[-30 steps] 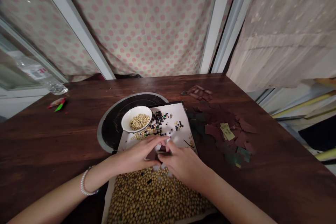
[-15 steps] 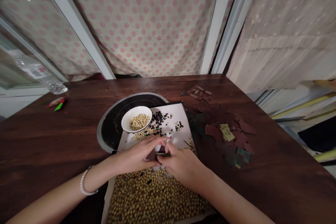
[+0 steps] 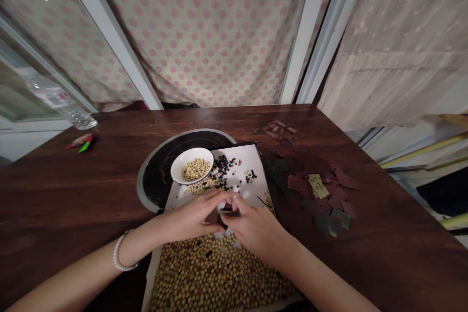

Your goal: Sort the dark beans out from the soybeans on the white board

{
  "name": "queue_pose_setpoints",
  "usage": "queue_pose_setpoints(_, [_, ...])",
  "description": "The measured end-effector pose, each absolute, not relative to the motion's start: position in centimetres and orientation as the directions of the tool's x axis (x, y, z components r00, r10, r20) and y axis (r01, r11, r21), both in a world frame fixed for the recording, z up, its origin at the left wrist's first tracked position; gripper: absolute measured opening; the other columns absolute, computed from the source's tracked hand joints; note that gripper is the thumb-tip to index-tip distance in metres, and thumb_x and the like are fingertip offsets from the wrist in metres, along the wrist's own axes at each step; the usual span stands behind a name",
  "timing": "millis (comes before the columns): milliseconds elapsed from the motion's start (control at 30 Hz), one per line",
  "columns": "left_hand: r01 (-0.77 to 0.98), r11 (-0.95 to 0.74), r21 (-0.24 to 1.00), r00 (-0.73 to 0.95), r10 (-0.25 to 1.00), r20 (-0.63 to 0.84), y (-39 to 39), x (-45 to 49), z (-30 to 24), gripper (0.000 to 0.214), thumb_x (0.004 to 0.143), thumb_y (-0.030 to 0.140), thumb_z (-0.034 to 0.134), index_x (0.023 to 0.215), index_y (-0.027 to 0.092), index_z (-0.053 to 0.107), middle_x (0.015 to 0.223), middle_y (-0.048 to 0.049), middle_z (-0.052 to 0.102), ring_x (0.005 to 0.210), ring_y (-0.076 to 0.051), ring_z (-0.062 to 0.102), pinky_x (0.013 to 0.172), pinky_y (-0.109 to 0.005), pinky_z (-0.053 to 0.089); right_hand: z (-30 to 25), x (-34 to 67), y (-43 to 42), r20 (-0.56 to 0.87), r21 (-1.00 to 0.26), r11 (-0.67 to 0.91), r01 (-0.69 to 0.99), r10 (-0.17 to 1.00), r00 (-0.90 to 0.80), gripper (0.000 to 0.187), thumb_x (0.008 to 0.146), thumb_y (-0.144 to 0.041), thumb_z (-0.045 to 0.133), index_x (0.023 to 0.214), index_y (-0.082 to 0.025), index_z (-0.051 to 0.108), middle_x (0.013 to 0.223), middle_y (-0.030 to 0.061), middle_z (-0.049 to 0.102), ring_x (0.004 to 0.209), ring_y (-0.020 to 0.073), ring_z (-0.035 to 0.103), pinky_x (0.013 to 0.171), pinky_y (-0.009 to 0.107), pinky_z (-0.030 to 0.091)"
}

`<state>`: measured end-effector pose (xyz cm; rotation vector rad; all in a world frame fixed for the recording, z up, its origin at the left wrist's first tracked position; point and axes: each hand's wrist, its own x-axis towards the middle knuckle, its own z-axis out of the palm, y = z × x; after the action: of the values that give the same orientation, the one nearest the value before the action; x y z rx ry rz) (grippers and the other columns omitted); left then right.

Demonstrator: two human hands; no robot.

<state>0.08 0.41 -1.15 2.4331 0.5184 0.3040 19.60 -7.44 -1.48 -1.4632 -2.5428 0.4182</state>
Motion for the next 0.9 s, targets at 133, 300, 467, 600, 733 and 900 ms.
queue_pose_setpoints(133, [0.302,-0.733,0.609,0.895,0.438,0.083,0.42,0.09,-1.13,0.063,0.071,0.019,0.071,0.128,0.02,0.044,0.119,-0.0127,0.057,0.11,-0.032,0.053,0.09,-0.046,0.047,-1.59,19.65,-7.44,0.045,-0.323,0.487,0.812,0.865,-0.501,0.029,0.091,-0.019,0.046,0.114,-0.025,0.062,0.106,0.0078,0.054,0.067,0.0137,0.054,0.058,0.027,0.034])
queue_pose_setpoints(300, [0.29,-0.748,0.597,0.901,0.423,0.092,0.45,0.08,-0.98,0.065,0.071,0.018,0.072,0.129,0.019,0.042,0.123,-0.0123,0.055,0.114,-0.031,0.051,0.093,-0.046,0.046,-1.77,19.86,-7.38,0.029,-0.32,0.463,0.827,0.877,-0.48,0.028,0.092,-0.02,0.045,0.115,-0.025,0.06,0.108,0.0074,0.054,0.066,0.0132,0.054,0.059,0.028,0.034])
queue_pose_setpoints(467, [0.292,-0.75,0.593,0.903,0.421,0.088,0.43,0.1,-0.87,0.065,0.072,0.017,0.071,0.129,0.019,0.043,0.121,-0.0109,0.057,0.111,-0.03,0.053,0.092,-0.045,0.047,-1.98,20.05,-7.34,0.015,-0.362,0.476,0.801,0.863,-0.506,0.027,0.091,-0.02,0.048,0.113,-0.026,0.062,0.11,0.0066,0.053,0.071,0.0142,0.055,0.063,0.028,0.036])
queue_pose_setpoints(600, [0.29,-0.764,0.576,0.904,0.416,0.097,0.42,0.14,-0.86,0.064,0.071,0.018,0.072,0.128,0.019,0.043,0.119,-0.0116,0.057,0.111,-0.03,0.054,0.092,-0.044,0.048,-2.07,20.0,-7.38,0.024,-0.341,0.484,0.806,0.862,-0.507,0.029,0.092,-0.021,0.047,0.117,-0.027,0.06,0.109,0.007,0.052,0.071,0.0147,0.055,0.062,0.028,0.036])
queue_pose_setpoints(733, [0.278,-0.768,0.576,0.908,0.407,0.104,0.46,0.12,-0.81,0.061,0.072,0.018,0.071,0.127,0.02,0.044,0.118,-0.0111,0.057,0.109,-0.029,0.054,0.091,-0.044,0.048,-1.97,19.8,-7.36,0.033,-0.319,0.48,0.817,0.867,-0.497,0.03,0.09,-0.019,0.048,0.117,-0.026,0.06,0.109,0.0079,0.052,0.069,0.0139,0.055,0.06,0.027,0.036])
queue_pose_setpoints(900, [0.273,-0.775,0.571,0.91,0.4,0.108,0.5,0.1,-0.74,0.057,0.074,0.018,0.07,0.126,0.019,0.046,0.115,-0.0099,0.059,0.108,-0.028,0.055,0.091,-0.042,0.049,-2.0,19.72,-7.25,0.025,-0.327,0.504,0.8,0.85,-0.525,0.03,0.089,-0.017,0.049,0.114,-0.026,0.062,0.11,0.0078,0.052,0.068,0.0135,0.055,0.06,0.027,0.036])
